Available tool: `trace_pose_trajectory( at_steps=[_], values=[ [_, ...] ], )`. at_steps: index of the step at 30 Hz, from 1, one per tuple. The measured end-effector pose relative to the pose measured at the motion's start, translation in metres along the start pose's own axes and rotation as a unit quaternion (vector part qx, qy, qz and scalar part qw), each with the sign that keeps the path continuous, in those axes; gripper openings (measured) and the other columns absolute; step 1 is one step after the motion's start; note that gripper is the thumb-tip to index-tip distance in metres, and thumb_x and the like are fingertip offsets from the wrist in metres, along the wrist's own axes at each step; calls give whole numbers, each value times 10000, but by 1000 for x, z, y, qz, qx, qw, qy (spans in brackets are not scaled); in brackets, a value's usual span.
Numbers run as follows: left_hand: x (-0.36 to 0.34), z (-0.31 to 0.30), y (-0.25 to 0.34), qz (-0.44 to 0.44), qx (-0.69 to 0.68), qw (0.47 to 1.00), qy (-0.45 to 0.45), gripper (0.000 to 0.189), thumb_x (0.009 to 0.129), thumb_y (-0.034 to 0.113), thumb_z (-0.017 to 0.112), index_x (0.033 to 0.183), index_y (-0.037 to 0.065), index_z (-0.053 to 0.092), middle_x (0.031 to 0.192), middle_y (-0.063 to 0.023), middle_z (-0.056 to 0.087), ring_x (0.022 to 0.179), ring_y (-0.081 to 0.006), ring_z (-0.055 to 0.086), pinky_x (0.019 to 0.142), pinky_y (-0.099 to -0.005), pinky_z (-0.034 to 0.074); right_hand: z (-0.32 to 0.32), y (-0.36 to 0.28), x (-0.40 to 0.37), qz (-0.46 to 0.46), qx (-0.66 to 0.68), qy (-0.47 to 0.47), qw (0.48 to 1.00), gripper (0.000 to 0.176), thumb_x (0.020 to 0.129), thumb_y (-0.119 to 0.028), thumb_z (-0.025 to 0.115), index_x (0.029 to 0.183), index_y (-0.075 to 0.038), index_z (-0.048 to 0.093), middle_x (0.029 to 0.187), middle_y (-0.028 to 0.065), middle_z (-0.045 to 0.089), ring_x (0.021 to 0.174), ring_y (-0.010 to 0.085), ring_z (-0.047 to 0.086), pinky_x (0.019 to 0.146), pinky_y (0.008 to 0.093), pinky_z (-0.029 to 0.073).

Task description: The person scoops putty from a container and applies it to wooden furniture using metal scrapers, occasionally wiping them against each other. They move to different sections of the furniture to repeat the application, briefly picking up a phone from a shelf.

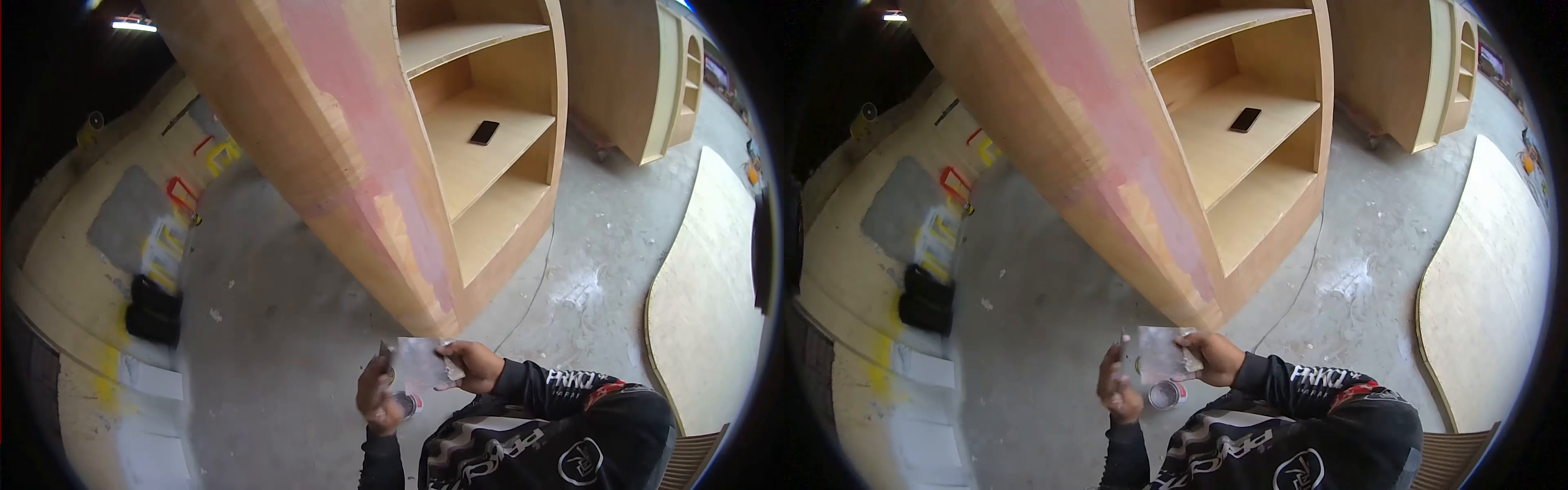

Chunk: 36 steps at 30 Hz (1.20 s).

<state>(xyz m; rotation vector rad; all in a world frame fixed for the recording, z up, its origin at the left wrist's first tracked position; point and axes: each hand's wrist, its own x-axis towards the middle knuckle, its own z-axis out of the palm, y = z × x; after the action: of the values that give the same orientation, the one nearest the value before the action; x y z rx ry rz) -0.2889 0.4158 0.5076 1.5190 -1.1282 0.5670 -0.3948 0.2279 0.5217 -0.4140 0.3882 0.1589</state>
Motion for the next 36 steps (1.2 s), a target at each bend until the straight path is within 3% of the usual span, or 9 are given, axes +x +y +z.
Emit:
trace_pose_trajectory(
  at_steps=[4, 7, 10, 12, 14, 17, 24, 29, 36],
  values=[
    [14, 12, -4, 39, 178, 966, -185, 396, 805, -31, 533, 1156, 101, 659, 1166, -142, 675, 1096, -323, 631, 943, -484, 446, -1, -55, 16, -59, 93, -142, 984, 308, 940, -219, 544, 1192, -45, 576, 1048, 66, 667, 964, 179, 657, 906, 357, 540],
    [-9, 25, -14, -60, 120, 972, -195, 370, 826, -35, 558, 1165, 69, 664, 1161, -131, 679, 1123, -320, 616, 974, -448, 444, 16, -139, 31, -367, -197, -91, 904, 345, 918, -81, 522, 1260, -43, 544, 1063, 107, 667, 970, 240, 657, 881, 390, 524],
    [-29, 38, -11, -164, 70, 967, -182, 329, 891, 19, 560, 1209, 36, 640, 1184, -148, 665, 1122, -332, 615, 968, -411, 458, 73, -219, 36, -675, -548, 32, 493, 460, 863, 52, 478, 1301, -76, 534, 1092, 141, 639, 969, 344, 625, 815, 404, 517],
    [-41, 46, -8, -222, 41, 963, -148, 321, 913, 37, 554, 1224, 33, 631, 1191, -152, 661, 1112, -321, 623, 956, -397, 468, 111, -260, 40, -718, -617, 52, 318, 493, 853, 30, 505, 1333, -85, 523, 1224, 152, 588, 1083, 314, 594, 873, 380, 490],
    [-44, 52, -3, -251, 28, 959, -126, 319, 933, 53, 537, 1239, 26, 621, 1163, -159, 672, 1053, -292, 650, 898, -353, 496, 141, -286, 47, -711, -667, 141, 174, 532, 815, 19, 529, 1330, -117, 538, 1273, 105, 567, 1138, 322, 546, 932, 391, 445],
    [-44, 60, 6, -294, 31, 948, -119, 318, 942, 67, 535, 1246, 25, 619, 1141, -164, 680, 979, -274, 667, 842, -335, 508, 162, -301, 60, -735, -660, 138, 77, 494, 818, -69, 581, 1308, -124, 544, 1320, 68, 537, 1220, 257, 488, 1006, 402, 387],
    [-59, 60, 13, -311, 60, 944, -94, 310, 957, 64, 524, 1250, 13, 614, 1120, -170, 686, 901, -269, 671, 811, -333, 509, 107, -273, 101, -674, -713, 171, 88, 585, 835, -97, 582, 1405, -134, 457, 1405, 49, 467, 1289, 260, 433, 1064, 435, 339],
    [-66, 61, 13, -352, 25, 933, -70, 299, 979, 80, 510, 1251, 6, 609, 1145, -164, 679, 985, -258, 665, 860, -324, 502, 122, -289, 68, -712, -677, 136, 128, 428, 824, -82, 582, 1248, -142, 583, 1250, 17, 581, 1165, 238, 518, 1006, 416, 381],
    [-55, 72, 16, -379, 10, 920, -99, 302, 989, 120, 516, 1249, -7, 602, 1152, -176, 673, 1034, -252, 650, 900, -325, 477, 163, -311, 65, -718, -686, 115, 42, 538, 796, -55, 607, 1324, -120, 531, 1323, 45, 539, 1224, 263, 489, 1013, 418, 385]
  ],
)
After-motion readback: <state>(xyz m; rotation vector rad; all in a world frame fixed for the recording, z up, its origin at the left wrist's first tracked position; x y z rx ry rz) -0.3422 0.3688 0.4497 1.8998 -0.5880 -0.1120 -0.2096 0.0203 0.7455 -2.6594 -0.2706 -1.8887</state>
